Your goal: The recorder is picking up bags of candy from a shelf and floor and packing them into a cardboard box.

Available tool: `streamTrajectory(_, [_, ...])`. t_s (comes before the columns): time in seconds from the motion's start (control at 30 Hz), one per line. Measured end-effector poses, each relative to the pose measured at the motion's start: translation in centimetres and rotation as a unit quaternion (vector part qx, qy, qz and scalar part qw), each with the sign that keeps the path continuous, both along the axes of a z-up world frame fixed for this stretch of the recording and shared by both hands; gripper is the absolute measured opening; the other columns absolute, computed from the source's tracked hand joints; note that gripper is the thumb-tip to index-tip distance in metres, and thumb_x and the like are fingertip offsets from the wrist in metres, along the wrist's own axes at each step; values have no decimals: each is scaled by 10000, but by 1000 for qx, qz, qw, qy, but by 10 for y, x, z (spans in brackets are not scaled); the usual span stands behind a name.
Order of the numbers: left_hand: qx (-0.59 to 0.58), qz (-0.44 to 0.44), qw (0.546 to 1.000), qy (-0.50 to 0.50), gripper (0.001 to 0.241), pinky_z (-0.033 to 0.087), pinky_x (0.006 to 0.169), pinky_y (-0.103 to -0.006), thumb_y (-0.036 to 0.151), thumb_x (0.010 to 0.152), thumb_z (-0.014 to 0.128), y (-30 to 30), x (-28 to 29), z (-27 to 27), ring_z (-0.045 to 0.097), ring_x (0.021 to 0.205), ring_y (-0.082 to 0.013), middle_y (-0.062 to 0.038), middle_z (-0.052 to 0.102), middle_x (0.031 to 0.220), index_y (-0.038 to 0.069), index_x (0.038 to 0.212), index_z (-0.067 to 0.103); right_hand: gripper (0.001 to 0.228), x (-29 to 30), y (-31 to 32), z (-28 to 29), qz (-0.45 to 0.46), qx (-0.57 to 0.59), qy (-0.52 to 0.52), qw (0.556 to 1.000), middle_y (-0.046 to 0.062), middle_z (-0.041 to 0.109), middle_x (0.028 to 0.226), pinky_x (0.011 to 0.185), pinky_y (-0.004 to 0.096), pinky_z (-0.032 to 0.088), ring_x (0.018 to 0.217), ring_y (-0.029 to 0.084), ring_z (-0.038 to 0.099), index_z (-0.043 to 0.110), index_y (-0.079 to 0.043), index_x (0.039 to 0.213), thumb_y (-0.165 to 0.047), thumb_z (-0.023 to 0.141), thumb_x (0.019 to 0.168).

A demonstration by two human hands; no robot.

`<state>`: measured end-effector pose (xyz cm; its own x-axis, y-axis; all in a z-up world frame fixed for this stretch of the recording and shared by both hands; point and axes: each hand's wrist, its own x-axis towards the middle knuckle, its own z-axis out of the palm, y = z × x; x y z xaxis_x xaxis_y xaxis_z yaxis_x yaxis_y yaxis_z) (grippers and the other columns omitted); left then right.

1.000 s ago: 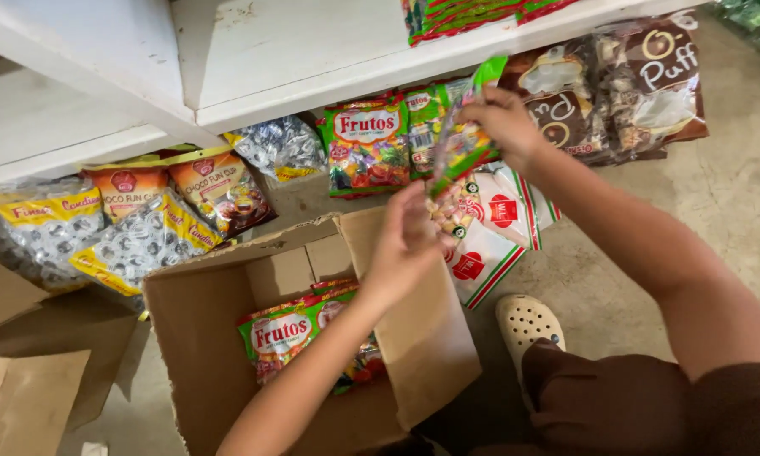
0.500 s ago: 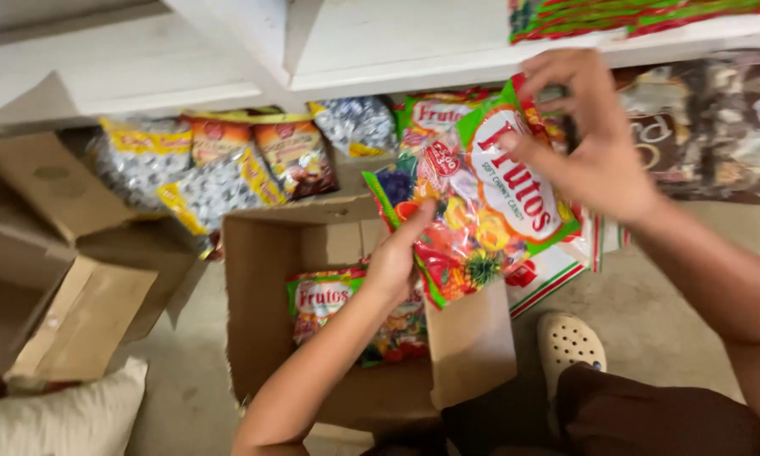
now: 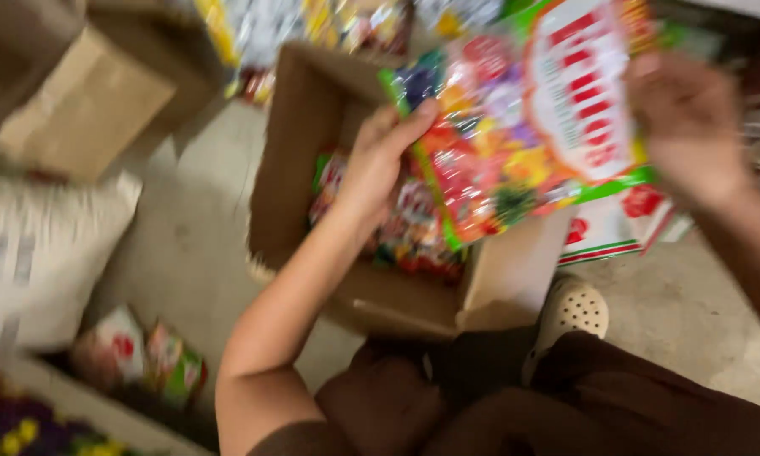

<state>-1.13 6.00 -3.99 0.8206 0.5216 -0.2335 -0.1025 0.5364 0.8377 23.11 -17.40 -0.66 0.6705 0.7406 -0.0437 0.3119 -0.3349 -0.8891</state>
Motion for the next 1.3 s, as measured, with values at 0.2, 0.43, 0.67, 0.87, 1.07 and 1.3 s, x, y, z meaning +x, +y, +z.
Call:
streamTrajectory(0.2, [109, -58, 992, 36, 466, 594, 658, -242, 170, 874, 780, 36, -52, 51, 709, 825, -68, 11, 721, 1011, 88, 1278, 562, 350, -70, 68, 89, 84, -3, 72, 994, -108, 616, 840, 649, 199, 412, 707, -14, 520, 633, -61, 1046, -309, 404, 1142])
streamTrajectory(0.43, [417, -158, 823, 352, 264, 573, 605, -313, 198, 848, 816, 83, -116, 49, 744, 673, -209, -99, 737, 784, 34, 1021, 701, 233, -99, 135, 32, 302, 9, -77, 950, 4, 578, 769, 601, 286, 428, 713, 46, 504, 640, 4, 1056, -193, 542, 1133])
streamTrajectory(0.67, [640, -149, 518, 547, 141, 594, 675, -411, 258, 826, 757, 76, -137, -48, 760, 816, -307, -136, 763, 852, 136, 871, 813, 377, -109, 236, -123, 371, -179, -125, 903, 94, 591, 655, 552, 383, 425, 586, 157, 498, 686, -28, 1023, -361, 554, 1138])
streamTrajectory(0.87, [608, -230, 501, 572, 157, 599, 674, -359, 146, 865, 663, 70, -134, -111, 761, 881, -249, -84, 777, 967, 159, 926, 808, 372, -126, 288, -199, 448, -342, -6, 826, 0, 711, 865, 637, 358, 514, 721, 113, 584, 697, -148, 1197, -449, 564, 1024])
streamTrajectory(1.07, [651, -157, 470, 575, 240, 612, 644, -331, 192, 897, 666, 65, -135, -115, 784, 828, -230, -84, 792, 928, 90, 1098, 748, 437, -155, 283, -283, 408, -330, -108, 844, 145, 749, 1012, 830, 440, 529, 869, 258, 676, 760, -88, 1135, -480, 581, 1069])
streamTrajectory(1.3, [552, -440, 561, 433, 635, 562, 912, -476, 276, 802, 790, 58, -131, -95, 699, 1116, -322, -137, 708, 1214, 191, 1369, 516, 404, -156, 282, -281, 326, -331, 0, 886, 115, 741, 1117, 907, 412, 530, 997, 249, 692, 737, -172, 1185, -498, 593, 995])
